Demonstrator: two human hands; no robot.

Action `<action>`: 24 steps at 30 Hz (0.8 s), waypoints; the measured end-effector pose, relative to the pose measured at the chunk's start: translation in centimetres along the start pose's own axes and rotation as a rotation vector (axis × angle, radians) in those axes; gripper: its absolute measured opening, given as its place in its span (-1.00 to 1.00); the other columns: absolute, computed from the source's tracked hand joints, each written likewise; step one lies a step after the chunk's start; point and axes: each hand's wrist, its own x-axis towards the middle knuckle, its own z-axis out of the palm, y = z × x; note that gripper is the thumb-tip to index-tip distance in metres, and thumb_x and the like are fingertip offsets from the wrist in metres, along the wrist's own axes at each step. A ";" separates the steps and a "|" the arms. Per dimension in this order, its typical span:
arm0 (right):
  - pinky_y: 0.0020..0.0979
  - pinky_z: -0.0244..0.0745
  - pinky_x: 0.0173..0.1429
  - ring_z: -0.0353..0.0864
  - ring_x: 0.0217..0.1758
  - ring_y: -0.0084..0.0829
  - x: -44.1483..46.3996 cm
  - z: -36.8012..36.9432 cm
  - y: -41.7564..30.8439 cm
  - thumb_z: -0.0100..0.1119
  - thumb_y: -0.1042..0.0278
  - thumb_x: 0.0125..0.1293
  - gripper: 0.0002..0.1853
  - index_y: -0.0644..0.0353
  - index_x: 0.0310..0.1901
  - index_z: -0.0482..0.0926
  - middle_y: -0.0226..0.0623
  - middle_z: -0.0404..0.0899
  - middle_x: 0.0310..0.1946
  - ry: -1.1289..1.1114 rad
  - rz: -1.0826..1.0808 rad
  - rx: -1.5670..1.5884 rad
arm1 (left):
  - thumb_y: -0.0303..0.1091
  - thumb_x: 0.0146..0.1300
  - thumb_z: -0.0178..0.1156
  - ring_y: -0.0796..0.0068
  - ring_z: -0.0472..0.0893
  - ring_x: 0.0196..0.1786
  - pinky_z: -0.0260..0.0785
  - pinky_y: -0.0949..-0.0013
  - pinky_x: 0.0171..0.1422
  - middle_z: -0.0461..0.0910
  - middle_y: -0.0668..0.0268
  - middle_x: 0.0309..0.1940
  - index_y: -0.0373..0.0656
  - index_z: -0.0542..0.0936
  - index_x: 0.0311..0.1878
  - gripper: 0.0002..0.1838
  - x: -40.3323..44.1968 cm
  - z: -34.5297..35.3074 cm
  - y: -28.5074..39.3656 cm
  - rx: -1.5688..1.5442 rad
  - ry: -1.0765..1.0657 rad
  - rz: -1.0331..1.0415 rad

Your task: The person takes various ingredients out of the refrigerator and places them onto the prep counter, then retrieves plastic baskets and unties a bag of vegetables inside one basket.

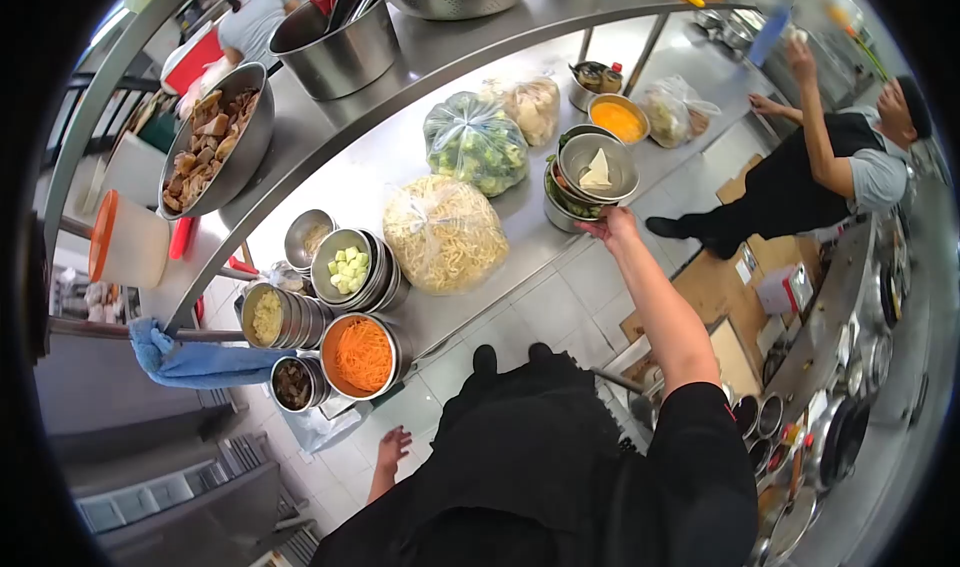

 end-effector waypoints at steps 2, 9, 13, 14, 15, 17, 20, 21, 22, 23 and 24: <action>-0.18 0.85 -0.25 0.76 -0.18 0.18 3.1 -0.4 -1.0 -0.12 0.59 0.42 -0.64 0.64 0.18 0.28 0.29 0.63 -0.04 -0.091 0.004 0.032 | 0.06 0.50 0.10 0.32 0.65 0.10 0.47 0.16 0.04 0.68 0.24 0.13 -0.06 0.47 0.38 -0.46 -1.5 2.2 1.7 -0.100 0.068 0.063; -0.23 0.82 -0.07 0.75 -0.07 0.09 10.3 0.4 -3.1 -0.18 0.60 0.37 -0.61 0.62 0.18 0.35 0.24 0.61 0.02 -0.246 -0.004 -0.030 | 0.00 0.51 0.11 0.47 0.67 -0.09 0.47 0.31 -0.18 0.73 0.29 -0.04 -0.10 0.58 0.23 -0.56 -12.1 11.9 -9.8 -0.146 0.341 -0.069; -0.18 0.83 -0.03 0.74 -0.07 0.12 11.2 2.0 -3.9 -0.11 0.58 0.39 -0.63 0.59 0.17 0.34 0.23 0.60 0.01 -0.251 -0.012 0.023 | -0.10 0.53 0.08 0.50 0.63 -0.29 0.43 0.39 -0.31 0.69 0.33 -0.27 -0.11 0.61 -0.06 -0.72 -20.3 20.4 -19.6 -0.338 0.240 0.016; -0.18 0.83 -0.03 0.74 -0.07 0.12 11.9 2.5 -3.9 -0.11 0.58 0.39 -0.63 0.59 0.17 0.34 0.23 0.60 0.01 -0.290 0.006 0.004 | -0.10 0.53 0.08 0.50 0.62 -0.30 0.42 0.39 -0.31 0.68 0.34 -0.28 -0.11 0.61 -0.06 -0.72 -21.6 22.3 -22.0 -0.264 0.231 0.022; -0.17 0.83 -0.03 0.74 -0.07 0.12 12.4 2.3 -3.9 -0.10 0.56 0.40 -0.63 0.58 0.17 0.34 0.22 0.60 0.01 -0.279 0.015 -0.023 | -0.10 0.53 0.08 0.50 0.62 -0.31 0.42 0.39 -0.32 0.68 0.34 -0.29 -0.10 0.61 -0.06 -0.72 -22.1 24.4 -24.9 -0.139 0.246 0.008; -0.16 0.83 -0.03 0.74 -0.07 0.13 13.3 2.0 -3.9 -0.09 0.54 0.41 -0.63 0.57 0.18 0.33 0.22 0.60 0.01 -0.276 0.028 -0.067 | -0.10 0.53 0.08 0.50 0.62 -0.32 0.42 0.40 -0.32 0.67 0.35 -0.30 -0.10 0.61 -0.07 -0.73 -22.4 28.3 -29.1 -0.019 0.254 0.006; -0.16 0.80 -0.01 0.74 -0.03 0.13 15.3 0.7 -3.4 -0.01 0.42 0.47 -0.61 0.47 0.22 0.33 0.18 0.60 0.01 -0.289 0.037 -0.073 | -0.11 0.53 0.08 0.50 0.61 -0.34 0.41 0.40 -0.33 0.66 0.36 -0.32 -0.09 0.60 -0.09 -0.74 -21.2 32.4 -32.8 0.013 0.259 0.036; -0.16 0.80 -0.01 0.74 -0.03 0.13 14.9 0.3 -3.5 -0.01 0.42 0.47 -0.61 0.47 0.22 0.33 0.18 0.60 0.01 -0.301 0.033 -0.080 | -0.11 0.53 0.08 0.50 0.60 -0.34 0.41 0.40 -0.34 0.65 0.36 -0.33 -0.08 0.60 -0.09 -0.74 -20.6 33.3 -33.7 0.001 0.264 0.051; -0.13 0.76 0.05 0.71 0.04 0.14 14.1 0.0 -2.9 0.03 0.34 0.48 -0.58 0.42 0.24 0.32 0.18 0.56 0.08 -0.310 -0.013 -0.032 | -0.11 0.53 0.08 0.50 0.60 -0.35 0.40 0.40 -0.34 0.65 0.36 -0.34 -0.08 0.60 -0.09 -0.74 -19.9 34.2 -34.6 -0.019 0.275 0.064; -0.10 0.72 0.12 0.67 0.12 0.15 13.3 0.0 -2.1 0.08 0.26 0.50 -0.55 0.37 0.27 0.32 0.18 0.52 0.15 -0.333 -0.051 0.011 | -0.11 0.53 0.08 0.50 0.60 -0.36 0.40 0.40 -0.34 0.64 0.37 -0.34 -0.08 0.60 -0.10 -0.75 -18.9 35.1 -35.9 -0.048 0.294 0.085; -0.07 0.64 0.23 0.59 0.25 0.12 13.9 -1.3 -0.8 0.13 0.12 0.50 -0.46 0.28 0.33 0.28 0.15 0.40 0.28 -0.421 -0.052 0.028 | -0.11 0.53 0.08 0.50 0.59 -0.36 0.40 0.40 -0.35 0.64 0.37 -0.35 -0.07 0.60 -0.10 -0.75 -18.1 36.1 -37.5 -0.075 0.320 0.104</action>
